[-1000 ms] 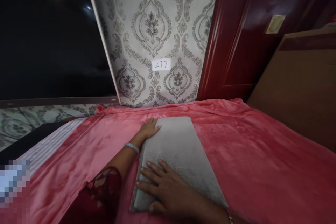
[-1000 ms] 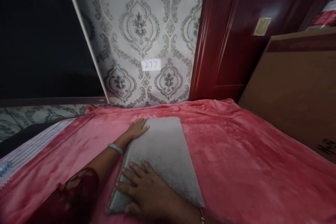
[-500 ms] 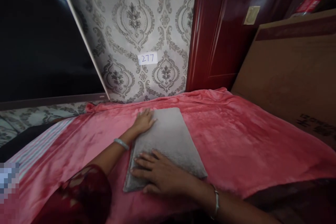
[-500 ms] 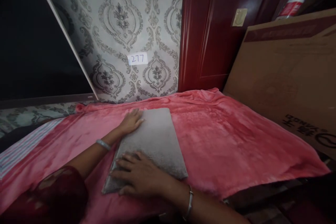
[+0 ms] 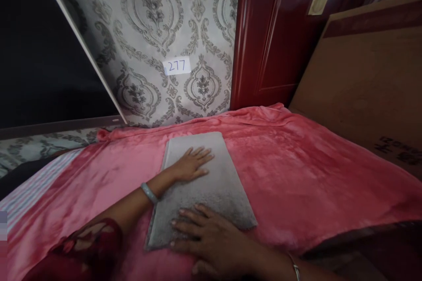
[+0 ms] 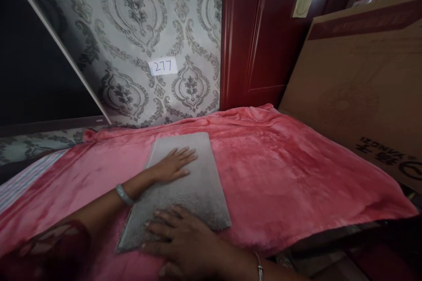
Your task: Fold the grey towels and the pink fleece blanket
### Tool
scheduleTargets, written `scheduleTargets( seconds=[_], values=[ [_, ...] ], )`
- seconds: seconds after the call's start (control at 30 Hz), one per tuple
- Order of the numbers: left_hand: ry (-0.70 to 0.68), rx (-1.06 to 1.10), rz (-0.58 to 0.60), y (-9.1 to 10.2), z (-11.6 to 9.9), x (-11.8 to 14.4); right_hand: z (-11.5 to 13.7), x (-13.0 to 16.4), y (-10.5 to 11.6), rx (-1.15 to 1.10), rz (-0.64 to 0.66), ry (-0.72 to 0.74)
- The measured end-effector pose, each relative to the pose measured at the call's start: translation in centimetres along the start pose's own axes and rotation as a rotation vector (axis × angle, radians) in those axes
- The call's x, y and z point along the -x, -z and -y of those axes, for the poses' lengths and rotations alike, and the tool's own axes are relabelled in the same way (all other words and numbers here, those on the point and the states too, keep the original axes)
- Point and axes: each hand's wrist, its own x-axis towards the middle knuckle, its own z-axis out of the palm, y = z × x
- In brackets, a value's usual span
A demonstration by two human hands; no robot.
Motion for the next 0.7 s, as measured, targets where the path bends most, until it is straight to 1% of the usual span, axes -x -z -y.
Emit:
scheduleTargets(
  seconds=[0.1,0.17,0.23,0.3,0.43,0.53,0.6,0.63,0.67,0.7],
  values=[
    [0.136,-0.026,-0.011,0.8,3.3,-2.4,0.1,0.0,0.3,0.020,-0.012,0.010],
    [0.244,-0.046,-0.022,1.0,5.1,-3.6,0.0,0.1,0.3,0.035,-0.024,0.017],
    [0.341,-0.067,-0.037,0.9,6.3,-4.4,-0.1,0.1,0.3,0.048,-0.032,0.019],
    [0.389,-0.086,-0.052,0.6,6.8,-4.8,-0.1,0.1,0.2,0.054,-0.036,0.013],
    [0.417,-0.121,-0.085,0.5,6.4,-4.8,0.1,-0.1,0.0,0.019,-0.025,-0.011],
    [0.474,-0.161,-0.143,1.1,5.6,-4.5,0.5,-0.1,0.3,-0.048,-0.026,-0.019],
    [0.479,-0.178,-0.186,1.4,4.6,-3.7,0.3,0.1,0.7,-0.124,-0.039,0.001],
    [0.448,-0.174,-0.203,1.4,3.9,-3.0,0.0,0.4,1.0,-0.167,-0.072,0.010],
    [0.390,-0.164,-0.216,1.4,3.0,-2.2,-0.6,0.7,1.3,-0.202,-0.135,0.011],
    [0.309,-0.150,-0.220,1.2,1.8,-1.2,-1.4,1.0,1.6,-0.225,-0.231,0.003]
  ],
)
